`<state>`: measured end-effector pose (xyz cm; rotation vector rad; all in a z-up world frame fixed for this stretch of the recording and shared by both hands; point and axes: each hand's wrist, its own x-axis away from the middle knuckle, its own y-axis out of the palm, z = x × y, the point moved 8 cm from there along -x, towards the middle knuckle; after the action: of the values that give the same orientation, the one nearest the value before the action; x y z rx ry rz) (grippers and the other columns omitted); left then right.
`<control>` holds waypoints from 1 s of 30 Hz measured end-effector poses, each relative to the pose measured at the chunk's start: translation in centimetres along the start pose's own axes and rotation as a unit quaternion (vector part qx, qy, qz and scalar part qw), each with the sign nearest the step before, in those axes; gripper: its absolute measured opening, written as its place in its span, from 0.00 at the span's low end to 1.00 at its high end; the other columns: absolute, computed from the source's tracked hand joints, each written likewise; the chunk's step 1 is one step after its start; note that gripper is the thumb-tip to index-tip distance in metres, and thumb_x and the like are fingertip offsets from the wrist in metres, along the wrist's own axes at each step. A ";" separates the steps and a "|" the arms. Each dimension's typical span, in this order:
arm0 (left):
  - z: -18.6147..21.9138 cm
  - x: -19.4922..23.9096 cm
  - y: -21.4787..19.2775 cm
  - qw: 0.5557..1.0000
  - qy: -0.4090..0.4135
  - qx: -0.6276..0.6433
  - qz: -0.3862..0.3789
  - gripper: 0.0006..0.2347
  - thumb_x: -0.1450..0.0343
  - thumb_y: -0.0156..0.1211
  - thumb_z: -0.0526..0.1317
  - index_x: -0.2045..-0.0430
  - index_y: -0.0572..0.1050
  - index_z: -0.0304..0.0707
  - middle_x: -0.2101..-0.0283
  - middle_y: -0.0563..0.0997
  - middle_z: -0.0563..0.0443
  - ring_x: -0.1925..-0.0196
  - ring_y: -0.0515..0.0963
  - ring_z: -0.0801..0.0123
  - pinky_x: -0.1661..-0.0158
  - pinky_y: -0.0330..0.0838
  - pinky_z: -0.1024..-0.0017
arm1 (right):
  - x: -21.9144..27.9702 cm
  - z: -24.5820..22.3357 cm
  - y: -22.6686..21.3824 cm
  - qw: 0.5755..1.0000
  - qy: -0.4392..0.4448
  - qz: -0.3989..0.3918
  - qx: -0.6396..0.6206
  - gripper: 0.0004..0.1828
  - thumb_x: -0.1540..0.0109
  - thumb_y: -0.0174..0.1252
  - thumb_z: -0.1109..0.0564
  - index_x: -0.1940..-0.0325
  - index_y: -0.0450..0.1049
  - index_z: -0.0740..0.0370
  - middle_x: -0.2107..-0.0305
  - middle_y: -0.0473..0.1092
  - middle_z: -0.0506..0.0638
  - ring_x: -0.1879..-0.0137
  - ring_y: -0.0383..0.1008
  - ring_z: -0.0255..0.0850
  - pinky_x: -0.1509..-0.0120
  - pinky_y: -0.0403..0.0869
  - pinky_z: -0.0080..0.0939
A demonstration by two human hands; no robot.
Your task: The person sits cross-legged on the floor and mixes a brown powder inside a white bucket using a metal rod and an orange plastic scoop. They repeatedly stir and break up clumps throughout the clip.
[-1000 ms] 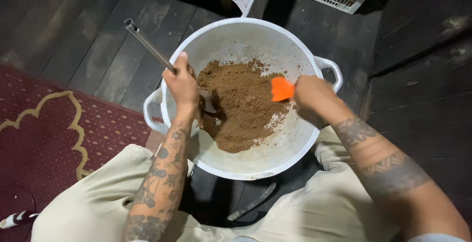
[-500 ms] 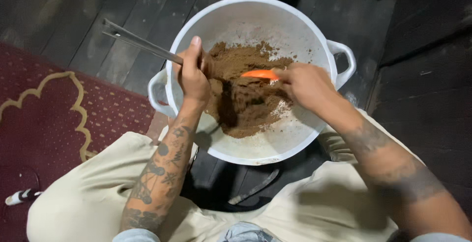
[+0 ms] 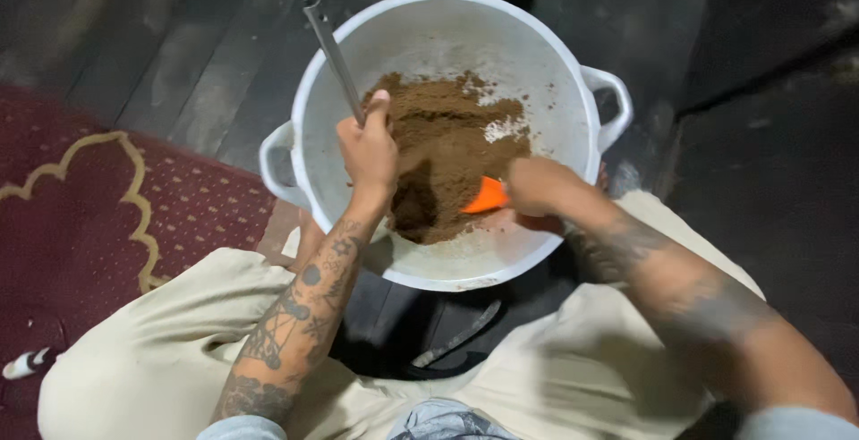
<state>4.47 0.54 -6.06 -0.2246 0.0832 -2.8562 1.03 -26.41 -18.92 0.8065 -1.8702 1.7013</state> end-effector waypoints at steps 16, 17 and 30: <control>6.0 -2.6 0.8 0.991 0.055 0.118 0.040 0.23 0.24 0.53 0.46 0.94 0.57 0.54 0.91 0.52 0.66 0.90 0.46 0.83 0.82 0.47 0.76 | 8.5 -7.0 -17.1 0.971 -0.062 0.220 0.069 0.13 0.40 0.58 0.55 0.61 0.83 0.66 0.69 0.78 0.67 0.56 0.81 0.67 0.52 0.76 0.68; 6.3 -3.2 0.3 0.990 0.063 0.120 0.047 0.23 0.25 0.55 0.44 0.95 0.57 0.53 0.91 0.51 0.65 0.90 0.47 0.83 0.82 0.48 0.77 | 9.1 -6.5 -18.2 0.970 -0.042 0.232 0.052 0.13 0.39 0.58 0.56 0.59 0.83 0.67 0.69 0.78 0.68 0.56 0.80 0.67 0.51 0.76 0.68; 0.0 -7.6 0.0 0.996 0.011 0.056 0.069 0.22 0.27 0.52 0.41 0.97 0.58 0.52 0.93 0.53 0.64 0.90 0.47 0.80 0.82 0.47 0.76 | -3.7 -2.1 -12.2 0.994 -0.060 0.066 -0.056 0.20 0.38 0.59 0.51 0.43 0.79 0.53 0.50 0.78 0.62 0.39 0.75 0.62 0.33 0.71 0.59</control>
<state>11.65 2.66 -7.15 -0.1590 -0.0560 -2.7150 12.13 -24.54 -12.60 0.7709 -2.1220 1.6409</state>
